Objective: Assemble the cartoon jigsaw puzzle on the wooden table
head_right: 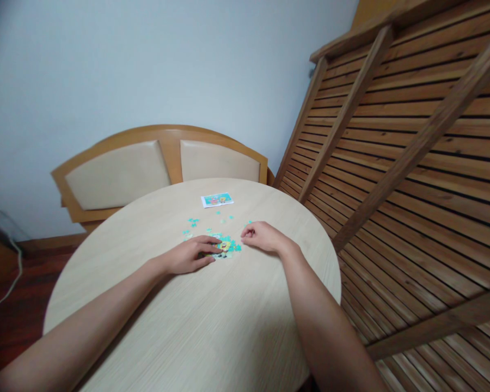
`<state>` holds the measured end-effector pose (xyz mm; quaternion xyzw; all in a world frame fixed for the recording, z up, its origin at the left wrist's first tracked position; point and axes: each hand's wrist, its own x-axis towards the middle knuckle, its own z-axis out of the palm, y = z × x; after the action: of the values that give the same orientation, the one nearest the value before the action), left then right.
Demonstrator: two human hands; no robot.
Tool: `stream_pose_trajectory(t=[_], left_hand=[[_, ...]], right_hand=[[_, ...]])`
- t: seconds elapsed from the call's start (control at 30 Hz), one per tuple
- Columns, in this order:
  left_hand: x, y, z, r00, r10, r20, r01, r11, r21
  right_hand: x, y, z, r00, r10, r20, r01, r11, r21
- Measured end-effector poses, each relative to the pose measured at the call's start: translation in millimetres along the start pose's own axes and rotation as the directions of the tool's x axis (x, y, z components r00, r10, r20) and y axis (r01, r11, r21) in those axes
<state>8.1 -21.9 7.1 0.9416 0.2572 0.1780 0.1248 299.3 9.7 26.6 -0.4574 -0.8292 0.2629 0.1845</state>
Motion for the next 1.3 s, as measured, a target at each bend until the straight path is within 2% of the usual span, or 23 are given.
stream_pose_trajectory(t=[0.1,0.17,0.23,0.33,0.53,0.8,1.03,1.17,1.3], left_hand=[[-0.2,0.7,-0.6,1.000,0.017,-0.002,-0.017,1.000,-0.008],[-0.4,1.1,-0.7,1.000,0.023,0.000,-0.023,1.000,-0.011],[-0.6,1.0,-0.4,1.000,0.022,0.007,-0.022,1.000,-0.005],[-0.8,0.4,0.1,1.000,0.020,0.017,-0.020,1.000,0.007],[-0.1,3.1,-0.9,1.000,0.013,0.022,-0.013,1.000,0.013],[1.7,6.1,-1.1,1.000,-0.007,0.022,0.007,1.000,0.018],[2.4,6.4,-0.9,1.000,-0.008,0.016,0.007,1.000,0.018],[3.6,8.6,-1.2,1.000,-0.012,0.013,0.012,1.000,0.018],[5.0,10.4,-2.2,1.000,-0.007,0.021,0.006,1.000,0.019]], right_hand=[[-0.1,15.1,-8.7,0.966,0.097,-0.238,-0.126,0.986,-0.111],[0.8,27.2,-11.6,0.924,0.169,-0.344,-0.230,0.963,-0.144],[2.0,37.9,-11.6,0.890,0.226,-0.397,-0.309,0.937,-0.161],[3.5,46.7,-9.1,0.880,0.253,-0.401,-0.341,0.925,-0.165],[4.0,45.4,-4.6,0.904,0.268,-0.333,-0.321,0.940,-0.116],[8.6,51.8,0.5,0.947,0.181,-0.267,-0.215,0.971,-0.105],[12.9,43.4,7.5,0.921,0.178,-0.347,-0.272,0.931,-0.245],[14.9,36.5,14.5,0.930,0.113,-0.351,-0.239,0.909,-0.340],[15.2,32.0,18.0,0.936,0.104,-0.335,-0.232,0.901,-0.367]])
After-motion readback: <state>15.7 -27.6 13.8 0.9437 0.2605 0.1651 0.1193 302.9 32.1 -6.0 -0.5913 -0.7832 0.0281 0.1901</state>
